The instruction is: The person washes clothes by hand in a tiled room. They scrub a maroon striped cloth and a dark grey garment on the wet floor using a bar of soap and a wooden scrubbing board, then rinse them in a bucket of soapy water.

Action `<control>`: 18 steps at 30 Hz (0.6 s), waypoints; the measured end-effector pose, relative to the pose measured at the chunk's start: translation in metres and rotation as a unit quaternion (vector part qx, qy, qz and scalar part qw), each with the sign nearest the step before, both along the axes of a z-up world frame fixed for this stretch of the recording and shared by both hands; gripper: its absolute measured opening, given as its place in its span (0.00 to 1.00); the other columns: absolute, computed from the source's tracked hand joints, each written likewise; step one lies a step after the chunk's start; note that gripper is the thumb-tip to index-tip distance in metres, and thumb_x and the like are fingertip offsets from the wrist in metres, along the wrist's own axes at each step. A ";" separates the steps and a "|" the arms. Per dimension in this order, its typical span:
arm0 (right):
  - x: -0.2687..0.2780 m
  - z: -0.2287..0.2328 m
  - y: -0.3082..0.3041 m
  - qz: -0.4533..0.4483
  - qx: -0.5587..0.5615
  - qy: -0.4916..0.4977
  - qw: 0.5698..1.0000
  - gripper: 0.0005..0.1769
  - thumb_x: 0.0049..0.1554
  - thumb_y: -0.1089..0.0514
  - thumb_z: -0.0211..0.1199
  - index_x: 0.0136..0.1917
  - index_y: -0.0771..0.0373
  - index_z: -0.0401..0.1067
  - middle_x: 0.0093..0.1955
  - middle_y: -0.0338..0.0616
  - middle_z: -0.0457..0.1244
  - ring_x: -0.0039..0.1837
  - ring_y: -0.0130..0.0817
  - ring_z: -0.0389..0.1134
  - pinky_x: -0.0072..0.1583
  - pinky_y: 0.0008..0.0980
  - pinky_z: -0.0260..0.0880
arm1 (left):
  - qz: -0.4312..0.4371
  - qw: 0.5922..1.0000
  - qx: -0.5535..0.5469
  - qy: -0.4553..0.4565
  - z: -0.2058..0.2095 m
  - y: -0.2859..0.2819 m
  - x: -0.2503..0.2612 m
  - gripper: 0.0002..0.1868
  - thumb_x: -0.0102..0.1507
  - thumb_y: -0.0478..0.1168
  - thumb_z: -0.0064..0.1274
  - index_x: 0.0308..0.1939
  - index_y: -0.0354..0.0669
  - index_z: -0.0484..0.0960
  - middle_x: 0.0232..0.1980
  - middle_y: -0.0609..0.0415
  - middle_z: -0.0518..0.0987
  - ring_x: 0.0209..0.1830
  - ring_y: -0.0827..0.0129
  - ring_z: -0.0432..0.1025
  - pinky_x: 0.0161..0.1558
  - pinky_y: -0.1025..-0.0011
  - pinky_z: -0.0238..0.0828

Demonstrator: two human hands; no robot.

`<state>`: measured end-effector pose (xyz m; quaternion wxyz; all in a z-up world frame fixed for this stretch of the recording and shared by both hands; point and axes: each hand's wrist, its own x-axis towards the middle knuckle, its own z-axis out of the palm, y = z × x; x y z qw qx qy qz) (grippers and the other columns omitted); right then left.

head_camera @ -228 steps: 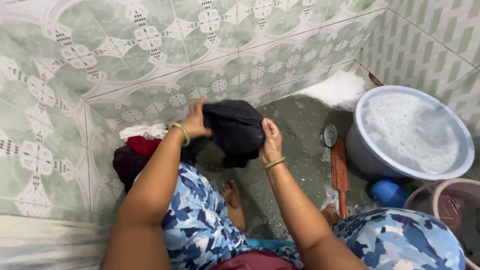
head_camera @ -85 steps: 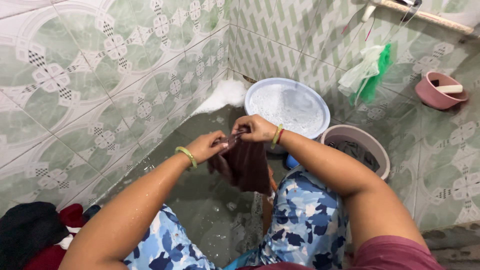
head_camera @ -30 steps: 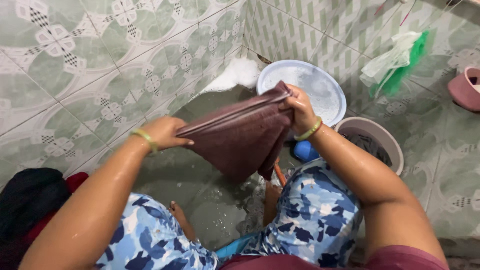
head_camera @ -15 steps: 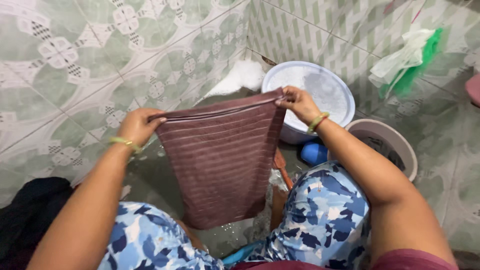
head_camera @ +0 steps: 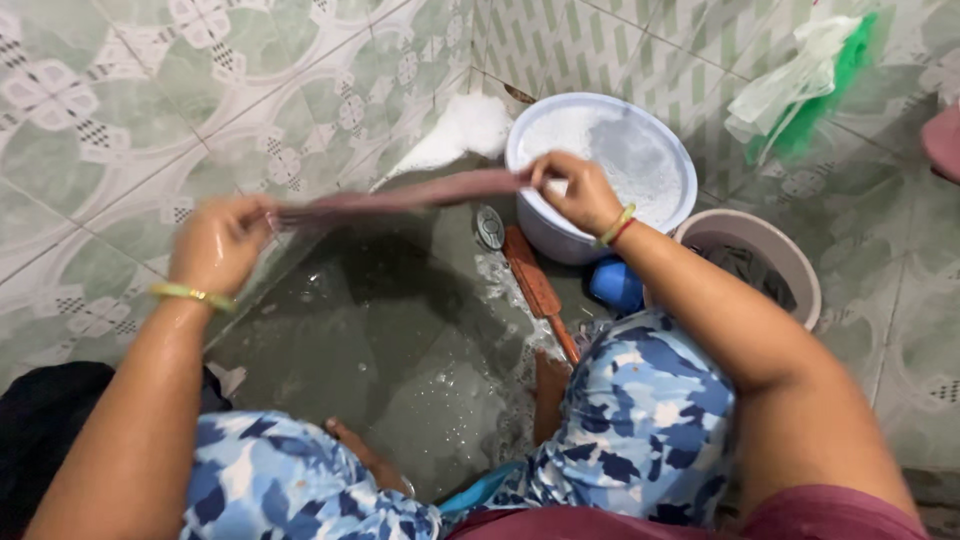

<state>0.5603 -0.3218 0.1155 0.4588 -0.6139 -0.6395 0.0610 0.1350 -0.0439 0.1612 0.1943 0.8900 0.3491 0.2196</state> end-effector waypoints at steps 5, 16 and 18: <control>-0.001 -0.078 -0.018 0.036 -0.454 -0.258 0.852 0.29 0.48 0.54 0.71 0.64 0.53 0.72 0.60 0.47 0.68 0.61 0.46 0.70 0.61 0.42 0.69 | -0.195 0.884 -0.096 0.415 -0.107 0.033 0.011 0.39 0.54 0.58 0.68 0.66 0.54 0.76 0.67 0.48 0.75 0.66 0.56 0.71 0.66 0.60 0.67; -0.034 -0.227 0.051 -0.249 -0.135 -0.071 0.956 0.18 0.57 0.51 0.61 0.59 0.58 0.76 0.58 0.51 0.70 0.62 0.51 0.69 0.62 0.46 0.69 | 0.106 0.979 -0.139 -0.107 -0.359 -0.053 0.104 0.17 0.67 0.42 0.58 0.56 0.40 0.81 0.53 0.43 0.83 0.57 0.48 0.74 0.75 0.51 0.56; -0.041 -0.265 0.030 -0.331 -0.096 -0.005 0.939 0.21 0.54 0.52 0.62 0.59 0.60 0.77 0.59 0.55 0.69 0.63 0.53 0.68 0.65 0.45 0.67 | 0.214 0.957 -0.192 -0.045 -0.381 -0.100 0.091 0.26 0.63 0.45 0.62 0.62 0.39 0.78 0.68 0.31 0.66 0.68 0.38 0.61 0.65 0.51 0.55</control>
